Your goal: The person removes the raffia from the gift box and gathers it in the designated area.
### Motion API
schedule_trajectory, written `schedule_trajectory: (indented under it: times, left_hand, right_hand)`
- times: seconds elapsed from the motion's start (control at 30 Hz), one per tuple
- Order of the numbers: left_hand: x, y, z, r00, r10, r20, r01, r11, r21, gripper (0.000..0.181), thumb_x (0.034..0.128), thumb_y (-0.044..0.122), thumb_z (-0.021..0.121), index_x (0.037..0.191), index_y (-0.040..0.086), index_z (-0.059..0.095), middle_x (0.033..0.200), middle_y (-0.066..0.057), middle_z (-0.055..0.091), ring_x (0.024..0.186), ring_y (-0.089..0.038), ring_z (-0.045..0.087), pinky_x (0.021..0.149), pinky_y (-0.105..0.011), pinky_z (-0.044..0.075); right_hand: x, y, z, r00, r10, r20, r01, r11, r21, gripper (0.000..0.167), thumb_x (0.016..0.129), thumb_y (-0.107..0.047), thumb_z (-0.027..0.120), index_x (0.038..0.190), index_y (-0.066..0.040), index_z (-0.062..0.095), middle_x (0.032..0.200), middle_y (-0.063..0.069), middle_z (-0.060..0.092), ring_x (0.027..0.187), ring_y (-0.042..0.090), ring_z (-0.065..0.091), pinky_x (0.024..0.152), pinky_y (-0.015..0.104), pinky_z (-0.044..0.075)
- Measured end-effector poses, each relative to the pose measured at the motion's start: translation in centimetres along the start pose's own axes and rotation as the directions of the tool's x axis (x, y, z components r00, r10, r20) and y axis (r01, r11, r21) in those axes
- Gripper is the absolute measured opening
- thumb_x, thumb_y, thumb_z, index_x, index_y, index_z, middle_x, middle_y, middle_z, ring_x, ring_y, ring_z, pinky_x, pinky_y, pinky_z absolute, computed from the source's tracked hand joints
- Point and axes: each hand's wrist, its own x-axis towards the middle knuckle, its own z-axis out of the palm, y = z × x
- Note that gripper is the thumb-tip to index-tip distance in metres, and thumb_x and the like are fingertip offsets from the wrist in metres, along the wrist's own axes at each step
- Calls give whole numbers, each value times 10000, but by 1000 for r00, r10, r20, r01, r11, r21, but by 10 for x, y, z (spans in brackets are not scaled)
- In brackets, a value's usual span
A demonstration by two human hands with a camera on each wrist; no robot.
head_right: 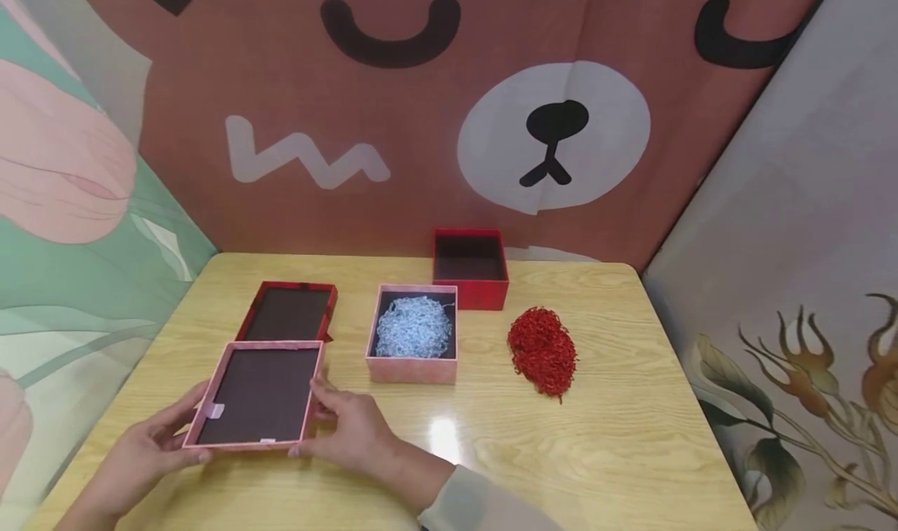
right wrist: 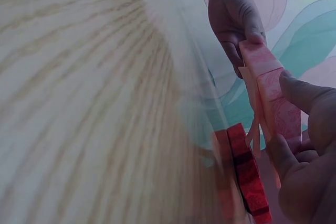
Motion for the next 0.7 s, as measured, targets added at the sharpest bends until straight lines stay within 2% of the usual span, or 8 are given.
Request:
schedule_trajectory:
  times: [0.07,0.23,0.57,0.7]
  left_hand:
    - [-2,-4,-1,1000,-12,-1,12,1000,8,990,767,101,919,1609,163,403,1363,294,514,1108,51,628,853,-232,604]
    - [-7,-15,-6,1000,-14,13,14,1000,9,969,786,87,905,1610,141,398,1348,275,537,1117,43,628,848,-240,608]
    - [-10,-28,-17,997,-11,76,13,999,-30,932,828,45,861,1609,45,355,1406,341,470,1148,67,602,860,-225,598]
    - [-10,-31,-20,994,-29,103,33,999,-38,936,835,46,856,1613,33,337,1414,353,446,1157,71,594,862,-225,597]
  right_hand:
    - [0,1,3,1000,17,10,-17,1000,-21,930,777,-288,939,1537,-45,462,1586,47,410,1160,12,625,1007,156,473]
    - [3,2,12,998,45,44,-45,999,9,928,777,-246,942,1532,-12,456,1588,84,406,1134,-4,631,959,131,491]
    - [6,1,27,994,93,58,-93,996,-17,927,770,-235,949,1526,-3,466,1586,109,409,1134,-16,618,918,113,506]
    - [6,2,33,992,117,55,-117,993,6,925,762,-195,954,1520,12,466,1582,125,412,1132,-8,622,903,110,513]
